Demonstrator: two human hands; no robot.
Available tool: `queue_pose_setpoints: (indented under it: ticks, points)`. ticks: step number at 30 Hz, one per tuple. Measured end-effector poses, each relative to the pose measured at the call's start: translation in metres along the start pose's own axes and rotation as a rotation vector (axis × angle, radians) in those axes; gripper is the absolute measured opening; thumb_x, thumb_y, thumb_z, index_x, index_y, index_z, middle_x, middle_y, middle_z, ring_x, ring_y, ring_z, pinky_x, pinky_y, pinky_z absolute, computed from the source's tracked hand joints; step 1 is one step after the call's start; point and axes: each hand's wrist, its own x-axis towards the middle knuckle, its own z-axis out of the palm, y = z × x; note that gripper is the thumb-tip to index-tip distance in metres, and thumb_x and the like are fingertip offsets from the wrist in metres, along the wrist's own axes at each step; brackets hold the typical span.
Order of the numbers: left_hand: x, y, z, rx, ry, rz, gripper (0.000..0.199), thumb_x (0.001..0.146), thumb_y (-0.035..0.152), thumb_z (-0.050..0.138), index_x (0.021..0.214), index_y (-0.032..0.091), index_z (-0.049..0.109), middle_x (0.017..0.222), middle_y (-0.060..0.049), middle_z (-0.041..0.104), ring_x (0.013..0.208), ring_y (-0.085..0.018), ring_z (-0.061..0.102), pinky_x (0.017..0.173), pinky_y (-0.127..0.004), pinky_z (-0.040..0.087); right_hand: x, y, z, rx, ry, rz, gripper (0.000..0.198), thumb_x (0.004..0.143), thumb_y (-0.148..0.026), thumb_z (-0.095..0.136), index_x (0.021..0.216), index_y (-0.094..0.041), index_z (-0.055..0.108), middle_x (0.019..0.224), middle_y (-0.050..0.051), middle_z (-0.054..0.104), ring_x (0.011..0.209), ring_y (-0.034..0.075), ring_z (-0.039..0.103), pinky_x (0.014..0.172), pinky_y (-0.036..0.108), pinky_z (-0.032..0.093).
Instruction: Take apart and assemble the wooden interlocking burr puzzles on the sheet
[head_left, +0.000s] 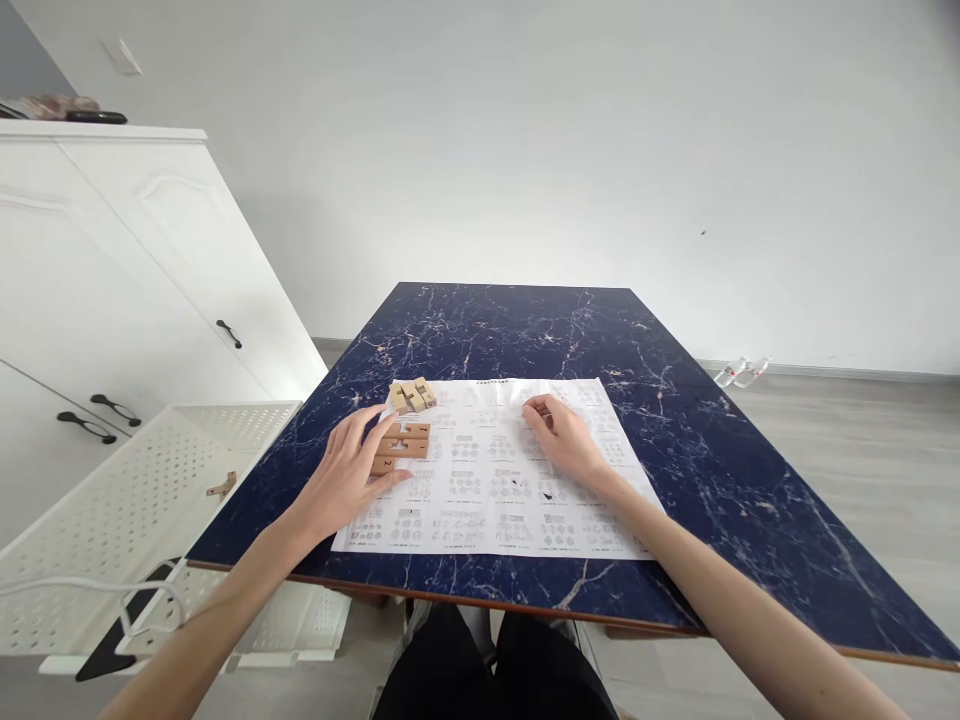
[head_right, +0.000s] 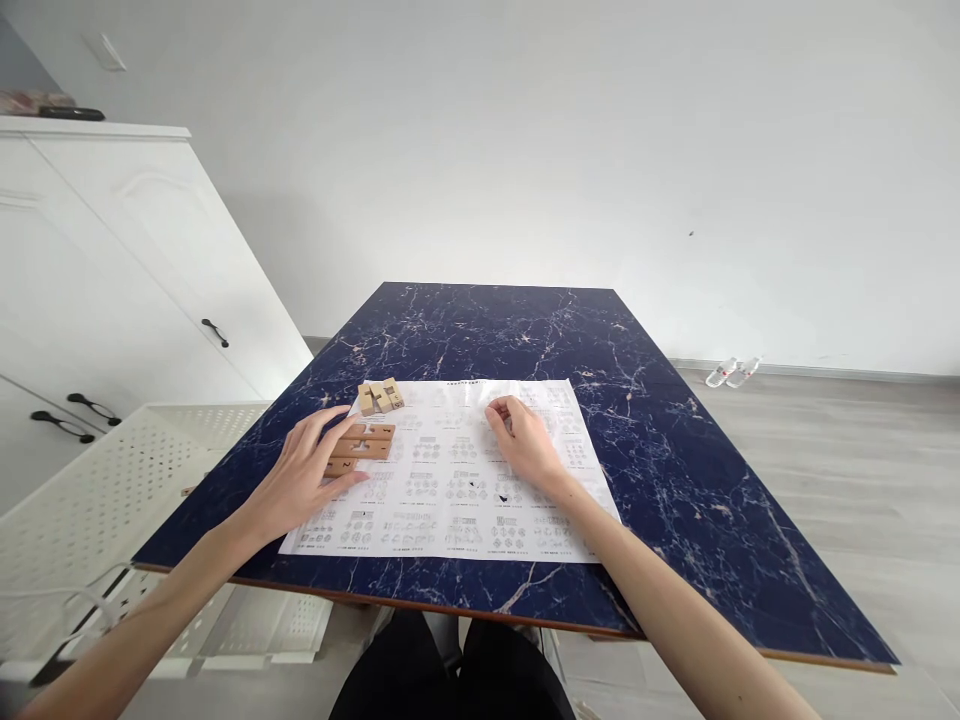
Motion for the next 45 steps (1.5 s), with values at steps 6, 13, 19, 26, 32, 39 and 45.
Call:
queue_pose_setpoints:
  ticks: [6,13,19,26,32,39,45]
  points:
    - [-0.025,0.016,0.0,-0.086,0.029,-0.101,0.067,0.108,0.057,0.053,0.166,0.029,0.032,0.165,-0.017,0.04,0.155,-0.041,0.037,0.126,-0.066,0.037,-0.004,-0.012,-0.011,0.014,-0.053,-0.04,0.025,0.105,-0.044,0.054,0.108,-0.023,0.067,0.115,0.013,0.076,0.098,0.027,0.071,0.079,0.041,0.056]
    - [-0.04,0.019,-0.001,-0.215,0.068,-0.135,0.063,0.104,0.052,0.062,0.158,0.026,0.044,0.161,-0.016,0.044,0.153,-0.04,0.04,0.127,-0.064,0.036,-0.06,-0.032,-0.026,0.075,-0.098,-0.047,0.034,0.107,-0.054,0.052,0.106,-0.025,0.069,0.106,0.01,0.078,0.098,0.026,0.074,0.084,0.04,0.056]
    - [-0.039,0.03,-0.016,-0.488,0.202,-0.325,0.054,0.094,0.055,0.07,0.136,0.022,0.064,0.14,-0.014,0.062,0.127,-0.033,0.063,0.116,-0.052,0.05,-0.099,-0.03,-0.023,0.154,-0.052,-0.011,0.05,0.105,-0.068,0.049,0.099,-0.023,0.068,0.096,0.009,0.078,0.087,0.024,0.073,0.08,0.038,0.057]
    - [-0.044,0.026,-0.022,-0.785,0.267,-0.567,0.058,0.087,0.071,0.071,0.111,0.019,0.074,0.11,-0.012,0.077,0.101,-0.028,0.073,0.083,-0.034,0.059,-0.111,-0.023,-0.015,0.146,-0.022,-0.027,0.055,0.102,-0.074,0.05,0.091,-0.023,0.068,0.087,0.008,0.075,0.081,0.025,0.071,0.077,0.038,0.055]
    - [-0.046,0.029,-0.024,-0.837,0.252,-0.574,0.056,0.085,0.073,0.074,0.101,0.019,0.077,0.105,-0.011,0.08,0.102,-0.029,0.074,0.08,-0.03,0.057,-0.117,-0.029,-0.014,0.072,-0.008,-0.058,0.053,0.104,-0.069,0.049,0.091,-0.023,0.069,0.081,0.007,0.073,0.078,0.025,0.07,0.074,0.037,0.053]
    - [-0.047,0.033,-0.026,-0.801,0.206,-0.516,0.052,0.088,0.069,0.072,0.1,0.018,0.075,0.101,-0.01,0.08,0.101,-0.031,0.075,0.083,-0.033,0.057,-0.122,-0.034,-0.011,-0.011,0.068,-0.093,0.045,0.104,-0.064,0.05,0.091,-0.024,0.068,0.085,0.008,0.077,0.073,0.025,0.067,0.067,0.035,0.048]
    - [-0.05,0.028,-0.021,-0.79,0.179,-0.478,0.045,0.09,0.064,0.073,0.1,0.02,0.075,0.098,-0.008,0.08,0.096,-0.029,0.076,0.08,-0.032,0.056,-0.124,-0.031,-0.008,-0.06,0.113,-0.076,0.048,0.103,-0.066,0.049,0.083,-0.026,0.065,0.059,0.0,0.059,0.054,0.021,0.051,0.061,0.035,0.04]
